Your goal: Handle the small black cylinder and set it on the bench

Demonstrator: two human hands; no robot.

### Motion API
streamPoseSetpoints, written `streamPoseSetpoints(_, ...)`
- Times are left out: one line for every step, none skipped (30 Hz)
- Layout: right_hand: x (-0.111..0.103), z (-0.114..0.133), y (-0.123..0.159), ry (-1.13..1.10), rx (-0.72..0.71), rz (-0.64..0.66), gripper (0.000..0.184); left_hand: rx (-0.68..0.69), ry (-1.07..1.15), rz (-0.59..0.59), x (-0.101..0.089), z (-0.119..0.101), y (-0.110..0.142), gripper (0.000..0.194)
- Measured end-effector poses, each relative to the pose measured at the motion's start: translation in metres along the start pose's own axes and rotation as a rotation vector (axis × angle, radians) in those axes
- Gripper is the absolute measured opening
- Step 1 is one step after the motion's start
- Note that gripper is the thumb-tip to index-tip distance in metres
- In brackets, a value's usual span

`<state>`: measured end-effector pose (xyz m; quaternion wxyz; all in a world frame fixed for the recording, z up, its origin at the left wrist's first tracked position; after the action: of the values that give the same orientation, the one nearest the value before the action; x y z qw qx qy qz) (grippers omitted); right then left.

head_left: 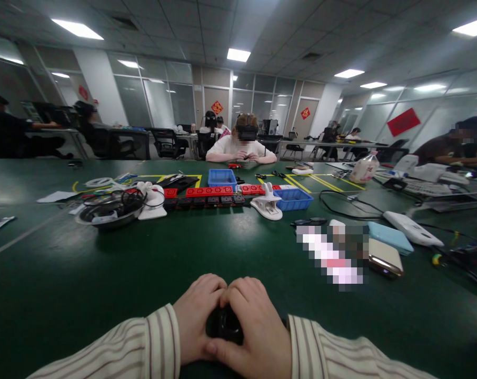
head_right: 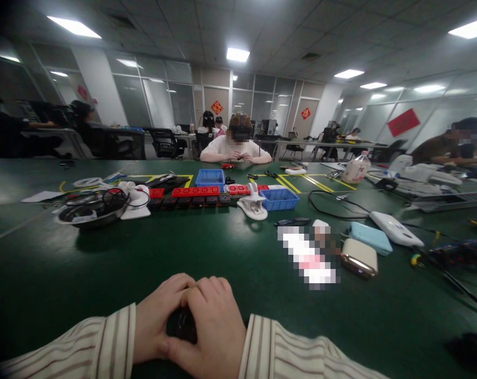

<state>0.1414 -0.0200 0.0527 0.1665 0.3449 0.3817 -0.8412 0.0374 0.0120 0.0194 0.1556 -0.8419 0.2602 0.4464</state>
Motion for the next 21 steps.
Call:
streamPoseSetpoints(0.001,-0.001,0.0,0.013,0.007,0.03,0.03,-0.001,0.007,0.013,0.0,0.001,-0.001,0.04)
streamPoseSetpoints(0.001,-0.001,-0.001,0.01,-0.002,0.054,0.026,0.002,0.016,0.022,-0.001,0.001,-0.001,0.039)
streamPoseSetpoints(0.002,0.0,-0.001,-0.009,-0.029,0.07,0.022,0.004,0.023,0.026,-0.001,0.001,-0.002,0.037)
streamPoseSetpoints(0.002,0.0,-0.002,-0.039,-0.072,0.076,0.019,0.006,0.026,0.03,-0.002,0.001,-0.003,0.037)
streamPoseSetpoints(0.002,0.002,-0.002,-0.071,-0.127,0.072,0.016,0.01,0.024,0.038,-0.002,0.001,-0.003,0.036)
streamPoseSetpoints(0.002,0.003,-0.003,-0.099,-0.188,0.062,0.015,0.017,0.019,0.046,-0.002,0.0,-0.003,0.037)
streamPoseSetpoints(0.002,0.004,-0.003,-0.118,-0.248,0.053,0.015,0.026,0.011,0.051,-0.002,-0.001,-0.004,0.038)
streamPoseSetpoints(0.002,0.006,-0.003,-0.131,-0.301,0.052,0.015,0.037,0.004,0.053,-0.002,-0.002,-0.004,0.039)
streamPoseSetpoints(0.002,0.007,-0.003,-0.138,-0.344,0.055,0.015,0.048,-0.001,0.053,-0.001,-0.003,-0.004,0.04)
streamPoseSetpoints(0.003,0.008,-0.003,-0.144,-0.374,0.061,0.015,0.057,-0.003,0.051,-0.001,-0.003,-0.004,0.04)
streamPoseSetpoints(0.003,0.009,-0.003,-0.153,-0.391,0.07,0.015,0.064,-0.002,0.049,-0.001,-0.003,-0.004,0.04)
streamPoseSetpoints(0.002,0.01,-0.003,-0.165,-0.393,0.073,0.015,0.069,0.004,0.05,-0.001,-0.003,-0.004,0.042)
streamPoseSetpoints(0.0,0.01,-0.004,-0.177,-0.379,0.067,0.016,0.071,0.014,0.054,-0.001,-0.002,-0.004,0.045)
streamPoseSetpoints(-0.002,0.01,-0.004,-0.187,-0.349,0.05,0.02,0.069,0.026,0.059,-0.001,-0.001,-0.003,0.048)
streamPoseSetpoints(-0.004,0.008,-0.004,-0.19,-0.306,0.026,0.027,0.066,0.038,0.062,-0.002,0.0,-0.003,0.052)
streamPoseSetpoints(-0.006,0.006,-0.004,-0.185,-0.256,0.001,0.035,0.06,0.049,0.062,-0.002,0.001,-0.003,0.057)
streamPoseSetpoints(-0.008,0.004,-0.004,-0.169,-0.202,-0.023,0.044,0.052,0.058,0.061,-0.003,0.001,-0.002,0.062)
streamPoseSetpoints(-0.009,0.001,-0.003,-0.145,-0.152,-0.043,0.051,0.043,0.062,0.058,-0.003,0.001,-0.002,0.065)
streamPoseSetpoints(-0.009,-0.001,-0.003,-0.119,-0.11,-0.056,0.058,0.034,0.059,0.051,-0.004,0.001,-0.001,0.068)
streamPoseSetpoints(-0.009,-0.002,-0.002,-0.095,-0.078,-0.06,0.063,0.027,0.048,0.038,-0.004,0.0,-0.001,0.071)
streamPoseSetpoints(-0.007,-0.003,-0.001,-0.076,-0.053,-0.057,0.066,0.023,0.029,0.018,-0.004,-0.002,0.0,0.072)
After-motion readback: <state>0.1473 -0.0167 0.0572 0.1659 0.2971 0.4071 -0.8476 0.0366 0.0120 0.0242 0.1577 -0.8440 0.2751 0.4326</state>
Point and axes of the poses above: each hand's wrist, its own y-axis away from the middle knuckle, its own x-axis out of the palm, z = x × y, the point moved 5 cm from there along -y, towards the middle knuckle, and after that the axes turned 13 degrees about -x, right-handed, at the moved point
